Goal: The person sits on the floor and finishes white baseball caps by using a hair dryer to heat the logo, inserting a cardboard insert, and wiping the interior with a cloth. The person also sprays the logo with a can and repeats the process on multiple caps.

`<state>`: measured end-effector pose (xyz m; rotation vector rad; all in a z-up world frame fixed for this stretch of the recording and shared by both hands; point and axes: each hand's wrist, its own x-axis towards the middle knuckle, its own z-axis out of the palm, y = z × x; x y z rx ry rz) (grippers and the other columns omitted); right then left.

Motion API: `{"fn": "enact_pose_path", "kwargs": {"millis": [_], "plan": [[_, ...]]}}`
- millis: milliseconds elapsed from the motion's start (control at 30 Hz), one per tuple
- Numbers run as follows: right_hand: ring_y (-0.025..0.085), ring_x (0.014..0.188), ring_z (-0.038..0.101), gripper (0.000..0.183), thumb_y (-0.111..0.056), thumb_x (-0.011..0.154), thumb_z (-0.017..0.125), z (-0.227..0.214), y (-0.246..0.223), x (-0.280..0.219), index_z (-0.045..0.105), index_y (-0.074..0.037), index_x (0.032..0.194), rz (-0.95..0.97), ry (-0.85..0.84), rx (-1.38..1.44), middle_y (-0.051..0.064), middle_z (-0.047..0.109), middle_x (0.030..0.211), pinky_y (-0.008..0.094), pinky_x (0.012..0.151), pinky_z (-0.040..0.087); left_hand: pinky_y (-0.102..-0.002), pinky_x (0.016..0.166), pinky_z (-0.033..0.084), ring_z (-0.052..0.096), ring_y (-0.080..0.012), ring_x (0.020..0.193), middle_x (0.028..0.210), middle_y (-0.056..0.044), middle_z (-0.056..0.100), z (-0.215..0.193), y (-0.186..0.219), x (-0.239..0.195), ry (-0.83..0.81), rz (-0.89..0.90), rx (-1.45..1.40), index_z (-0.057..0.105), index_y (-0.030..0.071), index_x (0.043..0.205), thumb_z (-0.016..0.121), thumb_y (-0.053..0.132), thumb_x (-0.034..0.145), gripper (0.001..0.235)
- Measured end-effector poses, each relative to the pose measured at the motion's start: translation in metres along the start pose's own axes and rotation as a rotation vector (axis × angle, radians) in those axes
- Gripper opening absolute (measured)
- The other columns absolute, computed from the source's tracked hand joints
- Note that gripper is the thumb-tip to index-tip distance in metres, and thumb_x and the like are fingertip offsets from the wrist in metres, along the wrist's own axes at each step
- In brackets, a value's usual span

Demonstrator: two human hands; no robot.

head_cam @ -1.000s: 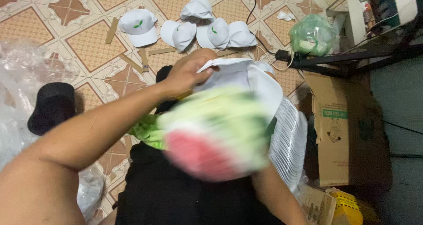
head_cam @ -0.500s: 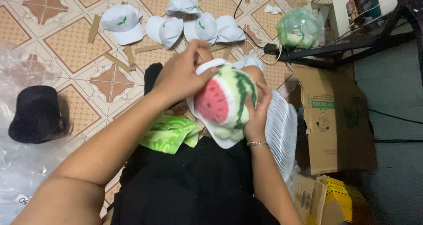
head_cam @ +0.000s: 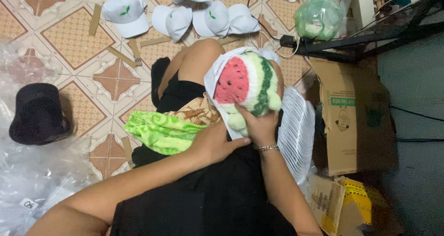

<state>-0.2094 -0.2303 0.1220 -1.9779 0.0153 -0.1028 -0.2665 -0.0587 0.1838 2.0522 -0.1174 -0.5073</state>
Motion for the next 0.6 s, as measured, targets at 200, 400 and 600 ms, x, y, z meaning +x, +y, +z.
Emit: {"fn": "enact_pose_path", "kwargs": {"millis": [200, 400, 600], "plan": [[0.020, 0.125, 0.065, 0.091, -0.011, 0.073, 0.093, -0.061, -0.021, 0.007, 0.027, -0.009, 0.134, -0.164, -0.072, 0.278, 0.007, 0.055, 0.133, 0.035, 0.093, 0.059, -0.047, 0.109, 0.040, 0.055, -0.0403, 0.131, 0.137, -0.025, 0.055, -0.021, -0.006, -0.004, 0.009, 0.304, -0.378, 0.034, -0.006, 0.145, 0.061, 0.006, 0.088, 0.065], [0.021, 0.118, 0.067, 0.081, -0.006, 0.064, 0.090, -0.127, -0.052, 0.028, 0.057, -0.001, 0.139, -0.024, -0.458, -0.163, 0.013, 0.068, 0.130, 0.037, 0.103, 0.055, -0.042, 0.085, 0.055, 0.077, -0.0318, 0.092, 0.095, -0.020, 0.076, -0.095, -0.008, -0.009, -0.154, -0.086, -0.002, 0.050, 0.010, 0.135, 0.055, 0.020, 0.098, 0.038], [0.039, 0.130, 0.055, 0.068, -0.008, 0.082, 0.082, -0.083, -0.088, 0.038, 0.051, 0.000, 0.142, -0.196, -0.598, -0.571, 0.026, 0.055, 0.140, 0.045, 0.109, 0.045, -0.041, 0.079, 0.059, 0.077, -0.0350, 0.086, 0.096, -0.016, 0.078, -0.088, -0.007, -0.009, 0.188, 0.055, 0.055, 0.060, 0.026, 0.142, 0.056, 0.023, 0.102, 0.040]]}}
